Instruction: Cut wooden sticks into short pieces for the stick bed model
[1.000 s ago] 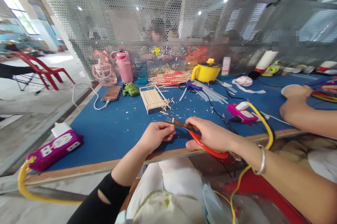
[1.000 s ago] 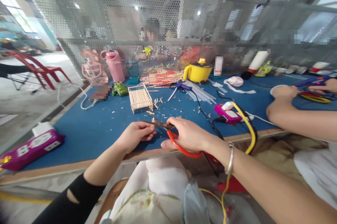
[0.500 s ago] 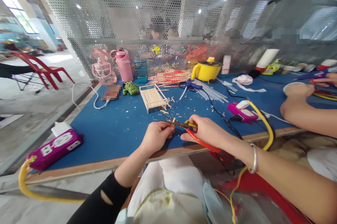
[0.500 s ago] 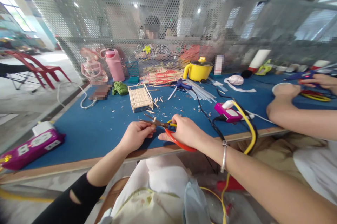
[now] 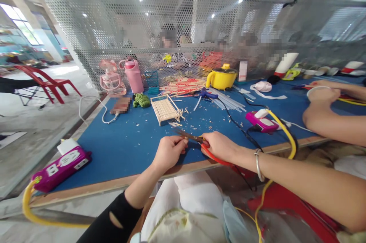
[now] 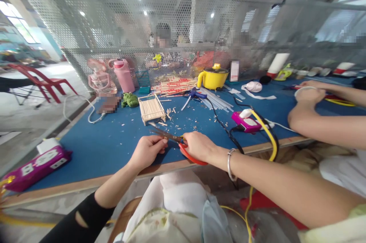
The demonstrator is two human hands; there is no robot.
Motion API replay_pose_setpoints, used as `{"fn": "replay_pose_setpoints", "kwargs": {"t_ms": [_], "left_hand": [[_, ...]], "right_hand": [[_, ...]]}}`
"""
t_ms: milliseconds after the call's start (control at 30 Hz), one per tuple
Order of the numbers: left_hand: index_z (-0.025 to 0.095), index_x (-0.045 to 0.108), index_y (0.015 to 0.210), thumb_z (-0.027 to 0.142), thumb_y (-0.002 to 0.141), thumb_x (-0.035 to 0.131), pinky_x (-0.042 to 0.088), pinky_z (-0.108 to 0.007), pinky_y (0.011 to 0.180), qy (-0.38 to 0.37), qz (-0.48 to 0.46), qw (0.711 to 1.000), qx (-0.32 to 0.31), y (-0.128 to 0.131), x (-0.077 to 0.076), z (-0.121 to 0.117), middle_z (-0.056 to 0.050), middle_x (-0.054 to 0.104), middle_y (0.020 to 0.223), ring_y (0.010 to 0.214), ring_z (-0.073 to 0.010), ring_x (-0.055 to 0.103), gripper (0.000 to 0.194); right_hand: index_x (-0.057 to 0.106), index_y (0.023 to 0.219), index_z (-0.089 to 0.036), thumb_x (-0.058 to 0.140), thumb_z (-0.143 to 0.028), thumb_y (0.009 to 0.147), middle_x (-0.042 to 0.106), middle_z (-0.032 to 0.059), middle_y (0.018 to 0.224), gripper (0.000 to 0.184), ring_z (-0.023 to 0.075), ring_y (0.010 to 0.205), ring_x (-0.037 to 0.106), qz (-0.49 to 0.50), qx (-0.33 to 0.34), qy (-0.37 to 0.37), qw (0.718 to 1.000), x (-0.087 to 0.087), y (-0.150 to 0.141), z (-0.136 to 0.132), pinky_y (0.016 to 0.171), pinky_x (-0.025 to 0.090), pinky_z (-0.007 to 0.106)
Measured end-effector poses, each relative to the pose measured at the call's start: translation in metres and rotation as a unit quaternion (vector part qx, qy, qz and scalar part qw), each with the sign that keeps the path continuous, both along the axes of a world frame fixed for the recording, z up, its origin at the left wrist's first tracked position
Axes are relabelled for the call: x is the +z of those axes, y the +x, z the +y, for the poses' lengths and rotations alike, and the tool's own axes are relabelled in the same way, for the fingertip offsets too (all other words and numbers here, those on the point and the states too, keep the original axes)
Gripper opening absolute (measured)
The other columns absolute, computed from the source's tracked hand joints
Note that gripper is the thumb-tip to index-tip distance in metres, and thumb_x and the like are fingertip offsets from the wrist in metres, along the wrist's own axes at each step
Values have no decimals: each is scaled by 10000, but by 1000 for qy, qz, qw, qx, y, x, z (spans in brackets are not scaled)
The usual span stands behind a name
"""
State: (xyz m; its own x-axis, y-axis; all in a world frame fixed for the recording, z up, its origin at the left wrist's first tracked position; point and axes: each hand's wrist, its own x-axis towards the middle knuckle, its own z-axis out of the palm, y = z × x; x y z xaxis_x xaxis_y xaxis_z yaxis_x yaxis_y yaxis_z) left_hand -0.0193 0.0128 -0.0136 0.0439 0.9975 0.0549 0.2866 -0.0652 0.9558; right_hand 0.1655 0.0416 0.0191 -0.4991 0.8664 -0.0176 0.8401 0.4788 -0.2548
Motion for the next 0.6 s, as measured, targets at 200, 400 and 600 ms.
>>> {"fn": "replay_pose_setpoints", "kwargs": {"t_ms": [200,400,600], "left_hand": [[140,664,715,462,747,561,393,-201,508,-30,-47,998,-20,1,-1,3,-17,602,617,507,-99,481,339],[158,648,708,472,773,508,382,-203,504,-18,10,997,-72,-4,-1,9,-3,580,619,511,-101,460,350],[158,615,593,430,737,532,356,-208,500,17,99,995,24,-37,12,49,8,545,537,507,-115,472,319]], "right_hand": [[605,625,-182,475,-381,781,657,55,598,284,182,573,606,8,-40,-6,999,8,8,19,477,325,239],[686,733,-132,521,-696,650,682,206,786,593,321,727,653,-134,-209,-12,969,23,40,71,570,435,352],[673,534,-164,681,-655,485,653,135,581,494,290,627,651,-182,-166,-38,968,48,41,103,560,463,370]]}}
